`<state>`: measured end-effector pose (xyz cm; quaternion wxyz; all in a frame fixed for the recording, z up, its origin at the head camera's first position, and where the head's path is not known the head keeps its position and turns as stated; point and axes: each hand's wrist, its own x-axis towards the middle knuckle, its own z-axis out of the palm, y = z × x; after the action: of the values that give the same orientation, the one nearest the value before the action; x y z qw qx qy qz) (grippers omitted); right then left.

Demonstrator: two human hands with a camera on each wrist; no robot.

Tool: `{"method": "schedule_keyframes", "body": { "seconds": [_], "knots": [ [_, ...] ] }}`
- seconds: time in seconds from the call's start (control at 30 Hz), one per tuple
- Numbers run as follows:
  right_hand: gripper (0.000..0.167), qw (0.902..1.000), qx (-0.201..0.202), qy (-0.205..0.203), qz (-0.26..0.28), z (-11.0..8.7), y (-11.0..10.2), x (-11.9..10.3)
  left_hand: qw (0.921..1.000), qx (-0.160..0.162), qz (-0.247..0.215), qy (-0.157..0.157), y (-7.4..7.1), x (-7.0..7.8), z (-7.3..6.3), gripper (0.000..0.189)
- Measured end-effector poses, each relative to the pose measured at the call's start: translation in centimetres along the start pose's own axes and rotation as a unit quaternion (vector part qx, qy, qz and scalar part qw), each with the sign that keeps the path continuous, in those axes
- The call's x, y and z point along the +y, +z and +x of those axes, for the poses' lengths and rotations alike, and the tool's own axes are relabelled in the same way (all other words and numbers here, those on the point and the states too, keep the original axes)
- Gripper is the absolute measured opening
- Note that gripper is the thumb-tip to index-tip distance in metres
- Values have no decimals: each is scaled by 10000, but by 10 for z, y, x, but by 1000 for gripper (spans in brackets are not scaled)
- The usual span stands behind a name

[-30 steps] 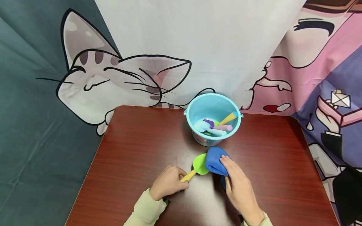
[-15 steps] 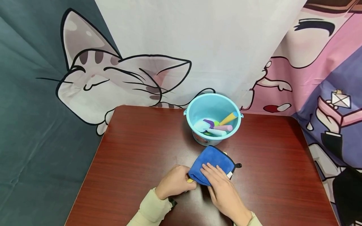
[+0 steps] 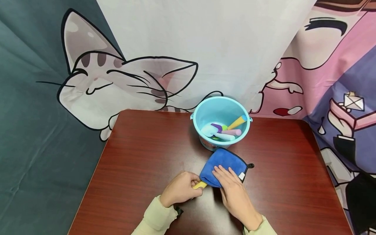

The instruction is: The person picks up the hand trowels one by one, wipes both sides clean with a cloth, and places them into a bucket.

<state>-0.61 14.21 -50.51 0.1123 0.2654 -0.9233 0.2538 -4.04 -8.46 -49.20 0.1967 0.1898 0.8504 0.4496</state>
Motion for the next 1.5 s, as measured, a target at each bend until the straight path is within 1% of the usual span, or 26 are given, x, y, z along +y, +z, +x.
{"method": "schedule_keyframes", "body": {
  "seconds": [0.07,0.2,0.4,0.53,0.67,0.87,0.93,1.0,1.03,1.1,1.17,1.27,1.33,1.4,1.5],
  "knots": [
    [50,10000,11,11,-7,0,0,3,10000,4,-38,-46,0,0,-1,14],
    [49,10000,67,28,11,-1,2,10,9999,55,-68,-97,-1,0,-2,21],
    [49,9995,144,280,-23,-1,2,24,9995,95,-152,-276,-3,-1,-6,21],
    [50,9989,275,371,-10,0,-1,32,9991,105,-247,-329,-5,-2,-8,20],
    [54,9974,561,446,-17,-1,-6,41,9992,206,-159,-307,-5,-3,-9,20],
    [57,9907,1190,663,-22,-1,-17,50,9990,333,40,-290,-1,-4,-8,19],
    [53,9885,1320,740,-1,-1,-21,49,9988,364,90,-310,0,-4,-7,18],
    [41,9870,1404,775,58,0,-24,45,9985,395,194,-327,2,-5,-6,18],
    [38,9866,1426,791,99,0,-25,43,9983,405,261,-340,2,-6,-6,18],
    [42,9860,1497,725,131,1,-25,37,9978,424,366,-346,3,-6,-4,17],
    [47,9848,1646,523,161,2,-25,29,9974,448,446,-333,5,-7,-2,17],
    [45,9831,1816,98,199,4,-21,19,9974,461,457,-325,6,-6,1,18],
    [43,9828,1812,-224,266,5,-16,13,9975,464,428,-328,7,-4,3,20],
    [42,9847,1641,-494,322,4,-11,8,9977,460,389,-307,8,-3,5,16],
    [44,9898,1130,-761,409,1,-5,5,9983,470,296,-194,7,-2,8,3]
  ]
}}
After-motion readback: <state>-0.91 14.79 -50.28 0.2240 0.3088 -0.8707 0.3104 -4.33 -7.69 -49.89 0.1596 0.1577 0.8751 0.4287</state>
